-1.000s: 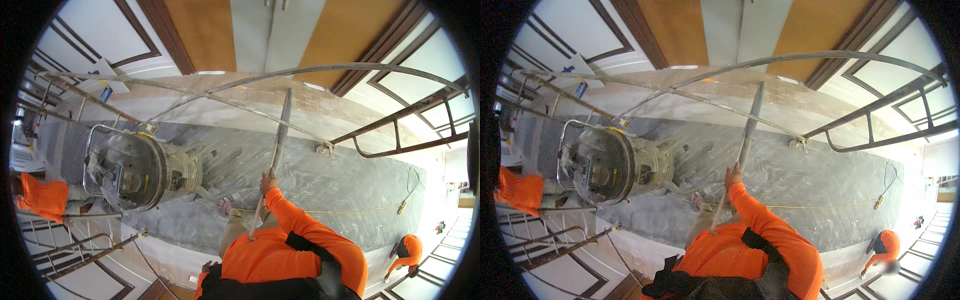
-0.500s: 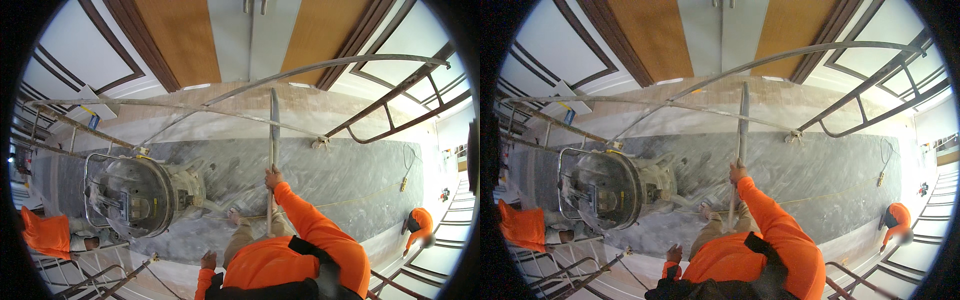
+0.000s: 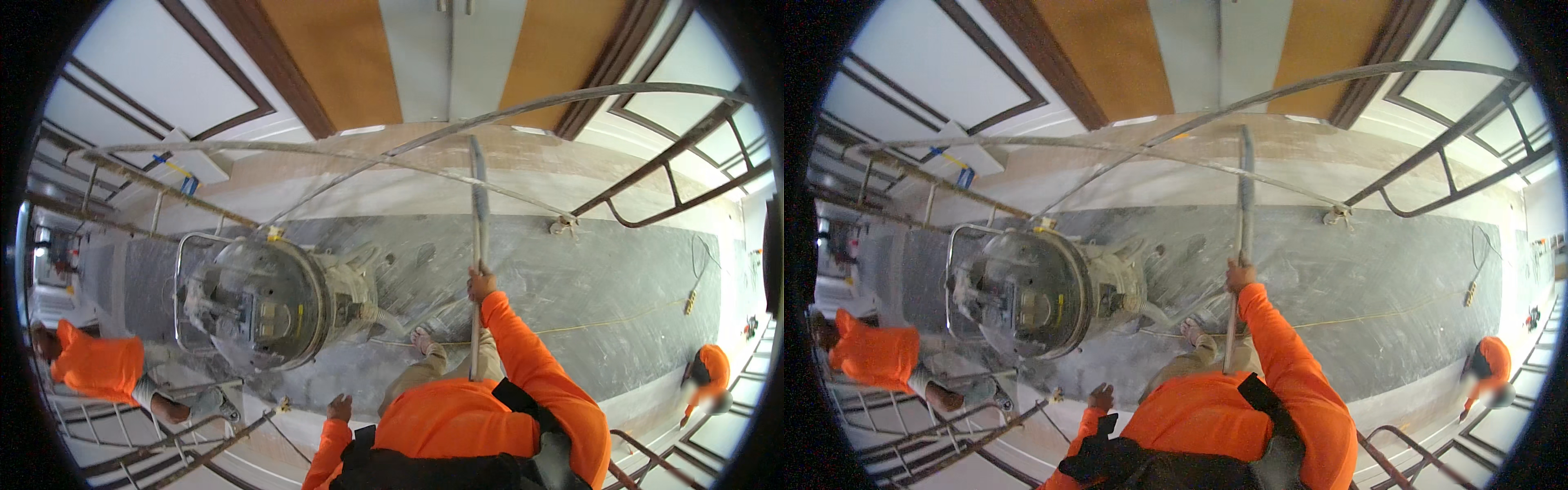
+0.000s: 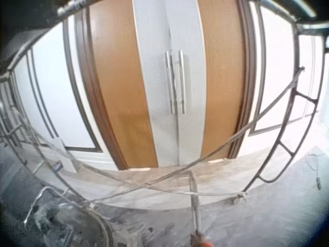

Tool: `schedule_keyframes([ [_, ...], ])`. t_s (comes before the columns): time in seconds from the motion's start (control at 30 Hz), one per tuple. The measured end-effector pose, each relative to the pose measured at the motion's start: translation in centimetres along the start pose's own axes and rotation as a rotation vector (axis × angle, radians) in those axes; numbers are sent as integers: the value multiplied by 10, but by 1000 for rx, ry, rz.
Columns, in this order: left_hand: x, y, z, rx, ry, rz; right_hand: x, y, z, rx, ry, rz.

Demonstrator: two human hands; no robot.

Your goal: The person stands on scaffolding and uses a long-handled squeegee tool to spread a gray leveling compound across a floor, while a vacuum unit sits nearby.

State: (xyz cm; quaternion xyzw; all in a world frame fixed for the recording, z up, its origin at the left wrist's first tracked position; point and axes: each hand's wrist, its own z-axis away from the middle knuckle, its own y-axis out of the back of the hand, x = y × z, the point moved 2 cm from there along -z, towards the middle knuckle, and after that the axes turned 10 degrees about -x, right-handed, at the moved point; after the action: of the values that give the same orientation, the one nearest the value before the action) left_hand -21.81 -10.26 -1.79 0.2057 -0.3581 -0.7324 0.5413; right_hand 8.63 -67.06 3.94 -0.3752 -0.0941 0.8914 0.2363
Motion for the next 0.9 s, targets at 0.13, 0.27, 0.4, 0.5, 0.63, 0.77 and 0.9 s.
schedule_keyframes([
  [0.13,15,-5,-6,2,332,898,-25,23,14,-184,-168,-184],
  [0.27,65,5,-18,-162,527,1096,-22,22,60,-19,-76,271],
  [0.4,61,-4,-25,-244,314,731,-17,18,80,-156,-110,284],
  [0.5,48,2,-42,-206,284,675,-13,16,61,-236,-98,330],
  [0.63,34,31,-66,-149,263,622,-18,-7,38,-252,-125,392],
  [0.77,43,65,-63,-92,263,850,-18,7,35,-255,-69,417],
  [0.9,85,120,-38,-149,475,931,-11,51,66,-120,-112,464],
])
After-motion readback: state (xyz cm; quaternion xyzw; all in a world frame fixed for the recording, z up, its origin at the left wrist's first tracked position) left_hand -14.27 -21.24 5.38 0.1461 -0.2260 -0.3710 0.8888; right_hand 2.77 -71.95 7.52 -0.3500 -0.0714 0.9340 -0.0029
